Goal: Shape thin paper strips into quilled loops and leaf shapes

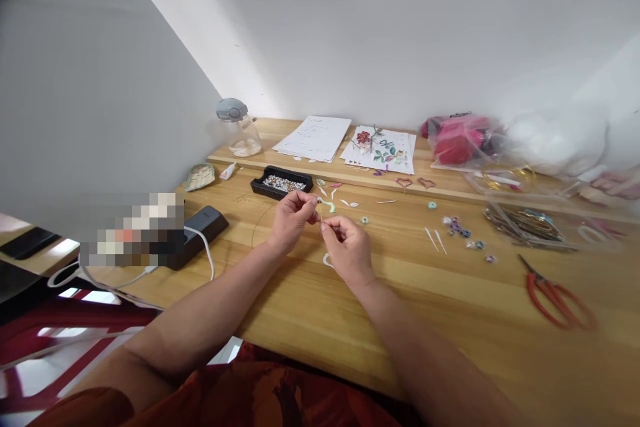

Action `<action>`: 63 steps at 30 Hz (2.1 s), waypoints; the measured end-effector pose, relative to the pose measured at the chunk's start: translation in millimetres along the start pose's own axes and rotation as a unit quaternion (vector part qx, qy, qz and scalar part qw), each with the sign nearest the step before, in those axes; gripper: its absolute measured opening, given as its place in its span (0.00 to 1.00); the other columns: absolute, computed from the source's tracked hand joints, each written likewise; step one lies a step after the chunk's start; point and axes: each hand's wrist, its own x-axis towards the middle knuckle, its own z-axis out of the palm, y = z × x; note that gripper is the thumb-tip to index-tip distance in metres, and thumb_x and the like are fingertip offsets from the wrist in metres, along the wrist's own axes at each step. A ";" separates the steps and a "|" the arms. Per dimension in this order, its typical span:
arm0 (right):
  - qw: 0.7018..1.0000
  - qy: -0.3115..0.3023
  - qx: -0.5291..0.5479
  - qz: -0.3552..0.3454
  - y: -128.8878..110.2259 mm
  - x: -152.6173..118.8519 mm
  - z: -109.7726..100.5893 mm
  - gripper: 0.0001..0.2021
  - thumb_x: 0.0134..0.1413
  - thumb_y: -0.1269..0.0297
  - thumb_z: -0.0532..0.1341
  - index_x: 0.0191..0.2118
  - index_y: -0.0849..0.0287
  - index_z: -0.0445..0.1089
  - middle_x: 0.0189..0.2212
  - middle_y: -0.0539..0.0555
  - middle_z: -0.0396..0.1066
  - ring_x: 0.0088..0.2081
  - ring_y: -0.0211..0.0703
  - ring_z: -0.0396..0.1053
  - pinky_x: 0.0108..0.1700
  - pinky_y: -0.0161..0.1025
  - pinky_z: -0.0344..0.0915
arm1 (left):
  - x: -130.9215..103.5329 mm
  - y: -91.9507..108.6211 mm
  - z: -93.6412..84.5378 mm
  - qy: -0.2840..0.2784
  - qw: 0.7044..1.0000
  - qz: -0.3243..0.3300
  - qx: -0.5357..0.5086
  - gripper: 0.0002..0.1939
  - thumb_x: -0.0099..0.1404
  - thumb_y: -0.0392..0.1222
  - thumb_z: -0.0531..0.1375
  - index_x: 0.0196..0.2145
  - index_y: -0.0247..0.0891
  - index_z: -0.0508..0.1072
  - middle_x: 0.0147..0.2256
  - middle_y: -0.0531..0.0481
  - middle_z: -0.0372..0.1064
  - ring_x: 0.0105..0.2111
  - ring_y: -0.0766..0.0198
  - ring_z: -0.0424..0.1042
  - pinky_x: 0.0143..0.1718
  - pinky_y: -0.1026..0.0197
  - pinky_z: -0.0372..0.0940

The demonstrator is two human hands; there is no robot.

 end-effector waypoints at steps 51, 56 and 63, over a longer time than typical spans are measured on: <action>0.992 -0.052 0.063 0.100 7.0 8.0 -8.2 0.12 0.48 0.55 0.68 0.26 0.59 0.72 0.19 0.48 0.68 0.18 0.33 0.62 0.21 0.32 0.61 | 0.7 -5.3 -0.5 -0.014 1.000 0.017 0.022 0.09 0.55 0.39 0.65 0.27 0.35 0.67 0.28 0.53 0.69 0.26 0.71 0.68 0.31 0.65 0.63; 0.988 -0.047 0.089 0.113 5.7 6.6 -6.2 0.12 0.47 0.55 0.68 0.27 0.59 0.72 0.21 0.48 0.70 0.18 0.32 0.63 0.20 0.31 0.61 | 1.3 -6.9 -1.1 -0.017 0.999 0.023 0.017 0.07 0.57 0.38 0.64 0.27 0.35 0.67 0.26 0.53 0.68 0.26 0.72 0.68 0.31 0.66 0.63; 0.967 -0.058 0.178 0.174 -0.5 3.0 -2.2 0.18 0.49 0.47 0.66 0.31 0.59 0.71 0.21 0.48 0.69 0.16 0.30 0.59 0.18 0.30 0.60 | -0.9 -4.0 -0.3 -0.034 0.999 0.012 -0.003 0.10 0.58 0.41 0.64 0.28 0.35 0.67 0.26 0.54 0.67 0.25 0.72 0.67 0.30 0.65 0.63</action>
